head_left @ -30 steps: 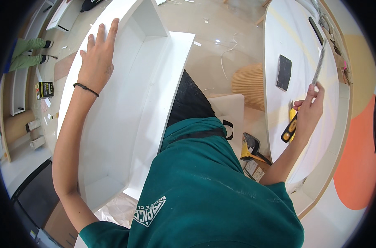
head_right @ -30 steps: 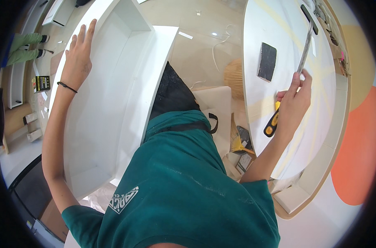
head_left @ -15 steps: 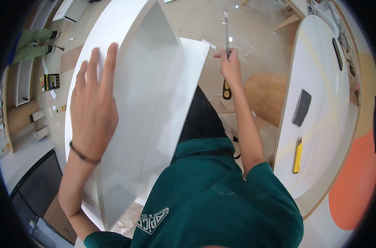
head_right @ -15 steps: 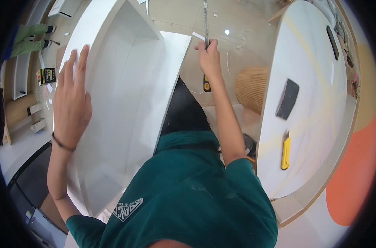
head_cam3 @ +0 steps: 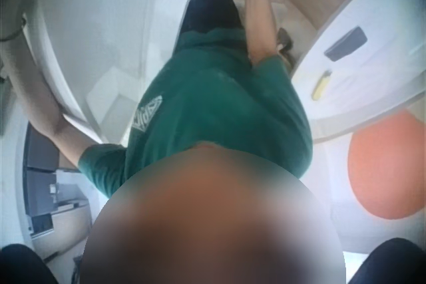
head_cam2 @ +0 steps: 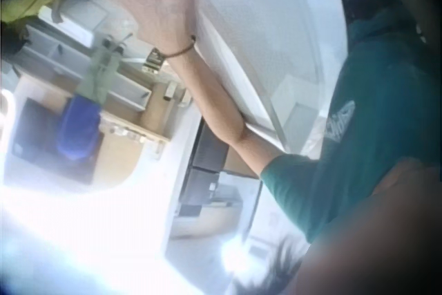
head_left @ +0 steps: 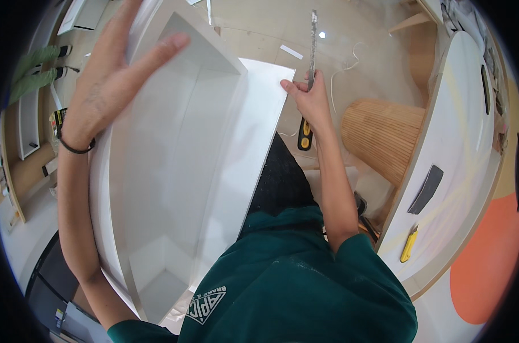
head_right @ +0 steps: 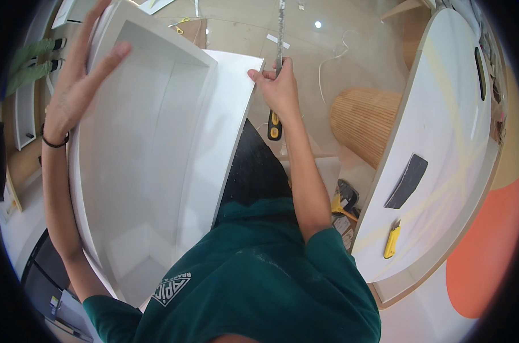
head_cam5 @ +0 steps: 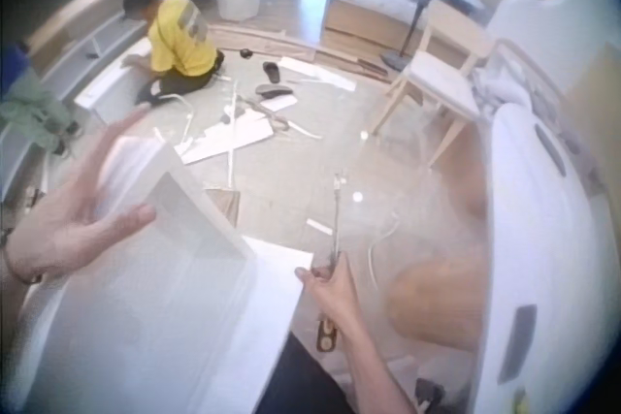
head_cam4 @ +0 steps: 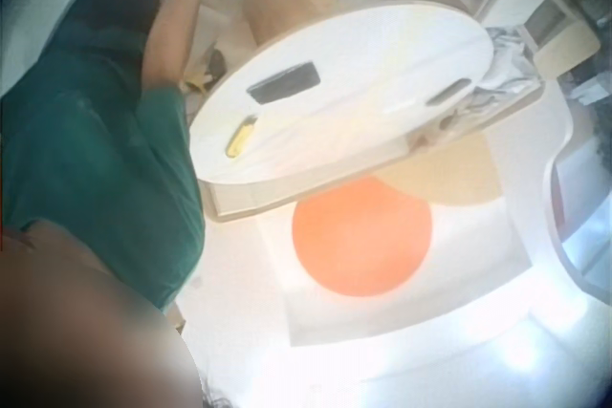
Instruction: The person uses a utility knife to trim the edge of a white drawer front, then lifts and places the drawer into a cabinet opening. A second person is visible working nearby on similar components.
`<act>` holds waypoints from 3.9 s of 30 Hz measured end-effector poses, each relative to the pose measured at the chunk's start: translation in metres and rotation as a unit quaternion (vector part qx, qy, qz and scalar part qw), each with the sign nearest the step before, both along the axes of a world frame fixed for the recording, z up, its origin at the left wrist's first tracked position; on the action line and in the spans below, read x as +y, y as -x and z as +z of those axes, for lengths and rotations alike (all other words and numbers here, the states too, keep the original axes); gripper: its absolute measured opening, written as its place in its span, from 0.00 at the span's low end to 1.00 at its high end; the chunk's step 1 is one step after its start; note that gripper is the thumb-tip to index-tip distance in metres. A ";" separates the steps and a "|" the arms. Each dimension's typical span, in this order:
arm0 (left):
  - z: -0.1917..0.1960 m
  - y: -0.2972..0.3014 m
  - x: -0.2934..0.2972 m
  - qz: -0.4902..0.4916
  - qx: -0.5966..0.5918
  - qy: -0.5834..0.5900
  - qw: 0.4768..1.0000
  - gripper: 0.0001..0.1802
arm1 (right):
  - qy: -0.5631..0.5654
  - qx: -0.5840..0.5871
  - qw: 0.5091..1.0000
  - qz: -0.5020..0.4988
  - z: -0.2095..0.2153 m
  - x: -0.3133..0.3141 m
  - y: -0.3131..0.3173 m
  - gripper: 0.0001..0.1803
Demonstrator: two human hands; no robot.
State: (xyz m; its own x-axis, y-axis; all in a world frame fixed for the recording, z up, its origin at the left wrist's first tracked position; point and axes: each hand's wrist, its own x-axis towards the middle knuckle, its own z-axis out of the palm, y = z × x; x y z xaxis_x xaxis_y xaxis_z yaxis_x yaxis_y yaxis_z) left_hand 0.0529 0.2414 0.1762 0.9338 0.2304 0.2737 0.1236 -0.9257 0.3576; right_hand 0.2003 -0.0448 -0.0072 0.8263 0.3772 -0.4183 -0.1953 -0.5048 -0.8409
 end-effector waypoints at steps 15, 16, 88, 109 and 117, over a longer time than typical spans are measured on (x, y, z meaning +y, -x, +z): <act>0.022 0.020 -0.017 0.020 0.102 0.164 0.981 0.42 | -0.115 0.076 0.989 -0.060 0.026 -0.038 0.033 0.23; 0.024 0.025 -0.021 0.043 0.105 0.156 0.981 0.43 | -0.113 0.068 0.989 -0.059 0.029 -0.041 0.038 0.24; 0.047 0.041 -0.076 0.005 0.142 0.046 0.989 0.26 | 0.125 -0.116 0.975 0.143 0.035 -0.085 0.057 0.20; 0.048 0.040 -0.078 -0.003 0.142 0.036 0.989 0.27 | 0.235 -0.030 0.958 0.162 0.059 -0.112 0.103 0.20; 0.051 0.036 -0.075 -0.012 0.144 0.029 0.989 0.28 | 0.192 -0.097 0.963 0.165 0.040 -0.085 0.067 0.19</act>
State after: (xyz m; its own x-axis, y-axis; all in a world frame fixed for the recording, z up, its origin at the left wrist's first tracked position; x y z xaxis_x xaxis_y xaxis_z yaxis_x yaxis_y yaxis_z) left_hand 0.0171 0.1664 0.2274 0.9764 0.2152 -0.0183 0.2070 -0.9081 0.3640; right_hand 0.1336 -0.1298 0.0330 0.7651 0.4802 -0.4290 0.1707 -0.7937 -0.5839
